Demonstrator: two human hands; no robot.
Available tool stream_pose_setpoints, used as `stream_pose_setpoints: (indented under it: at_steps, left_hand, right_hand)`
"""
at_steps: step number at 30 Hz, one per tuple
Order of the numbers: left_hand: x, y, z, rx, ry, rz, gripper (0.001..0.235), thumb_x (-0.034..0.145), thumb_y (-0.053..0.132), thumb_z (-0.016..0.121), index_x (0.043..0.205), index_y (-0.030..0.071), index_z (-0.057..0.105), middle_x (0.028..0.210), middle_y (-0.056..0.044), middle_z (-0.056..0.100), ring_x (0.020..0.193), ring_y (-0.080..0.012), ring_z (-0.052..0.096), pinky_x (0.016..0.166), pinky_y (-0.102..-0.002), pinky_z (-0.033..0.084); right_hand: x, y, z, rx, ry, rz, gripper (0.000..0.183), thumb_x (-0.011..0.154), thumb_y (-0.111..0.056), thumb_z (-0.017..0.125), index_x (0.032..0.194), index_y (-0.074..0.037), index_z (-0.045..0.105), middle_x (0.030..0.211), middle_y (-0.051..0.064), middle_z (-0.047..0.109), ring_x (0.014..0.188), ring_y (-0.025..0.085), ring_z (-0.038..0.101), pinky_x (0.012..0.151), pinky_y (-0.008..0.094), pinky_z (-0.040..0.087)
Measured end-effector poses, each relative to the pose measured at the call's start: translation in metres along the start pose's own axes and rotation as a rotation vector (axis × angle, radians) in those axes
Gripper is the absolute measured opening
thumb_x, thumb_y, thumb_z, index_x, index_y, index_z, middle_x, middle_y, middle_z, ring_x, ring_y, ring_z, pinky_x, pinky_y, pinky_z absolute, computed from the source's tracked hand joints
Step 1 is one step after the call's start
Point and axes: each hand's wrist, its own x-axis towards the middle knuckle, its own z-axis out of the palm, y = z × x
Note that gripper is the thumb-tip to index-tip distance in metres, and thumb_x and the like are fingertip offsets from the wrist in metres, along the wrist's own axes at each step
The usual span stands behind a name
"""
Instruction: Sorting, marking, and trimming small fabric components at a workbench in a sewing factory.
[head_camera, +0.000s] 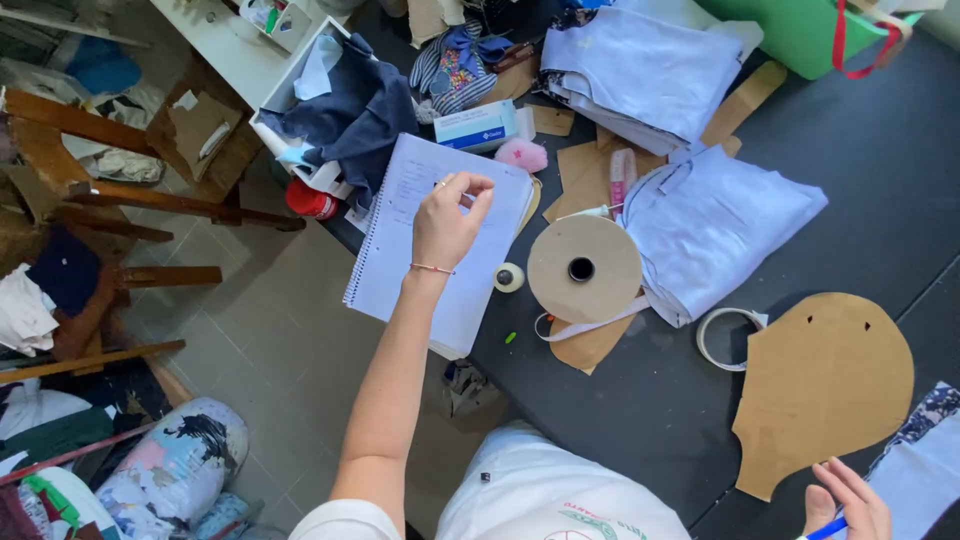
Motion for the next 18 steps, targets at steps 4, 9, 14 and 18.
stream_pose_setpoints:
  at_steps: [4, 9, 14, 18]
  left_hand:
    - [0.007, -0.050, 0.000, 0.089, -0.009, -0.080, 0.025, 0.076, 0.017, 0.058, 0.101, 0.014, 0.057, 0.105, -0.007, 0.053, 0.096, -0.0245, 0.052, 0.080, -0.037, 0.041]
    - [-0.008, -0.111, -0.013, 0.393, 0.150, -0.449, 0.049, 0.068, 0.027, 0.069, 0.111, 0.014, 0.048, 0.115, -0.013, 0.042, 0.100, -0.0337, 0.045, 0.077, -0.048, 0.041]
    - [-0.036, -0.122, -0.031, 0.299, 0.111, -0.600, 0.056, 0.070, 0.030, 0.063, 0.119, 0.014, 0.042, 0.116, -0.017, 0.042, 0.101, -0.0352, 0.044, 0.079, -0.049, 0.038]
    - [-0.053, -0.147, -0.032, 0.307, 0.173, -0.601, 0.046, 0.067, 0.031, 0.068, 0.106, 0.014, 0.050, 0.098, -0.008, 0.051, 0.093, -0.0275, 0.046, 0.074, -0.043, 0.040]
  right_hand:
    - [0.017, -0.020, -0.001, 0.041, -0.128, 0.070, 0.030, 0.094, -0.020, 0.050, 0.099, 0.006, 0.064, 0.120, 0.022, 0.057, 0.107, 0.031, 0.053, 0.086, 0.038, 0.044]
    - [0.027, -0.017, 0.012, 0.037, -0.166, -0.018, 0.028, 0.090, -0.019, 0.050, 0.095, 0.005, 0.065, 0.115, 0.020, 0.059, 0.105, 0.029, 0.054, 0.089, 0.038, 0.044]
    - [0.042, -0.081, -0.002, 0.133, -0.148, 0.056, 0.022, 0.091, -0.011, 0.054, 0.094, 0.008, 0.064, 0.113, 0.021, 0.058, 0.105, 0.029, 0.051, 0.086, 0.038, 0.042]
    - [0.048, -0.102, -0.004, 0.178, -0.143, 0.025, 0.019, 0.091, -0.008, 0.053, 0.098, 0.007, 0.062, 0.113, 0.020, 0.056, 0.105, 0.030, 0.052, 0.083, 0.038, 0.044]
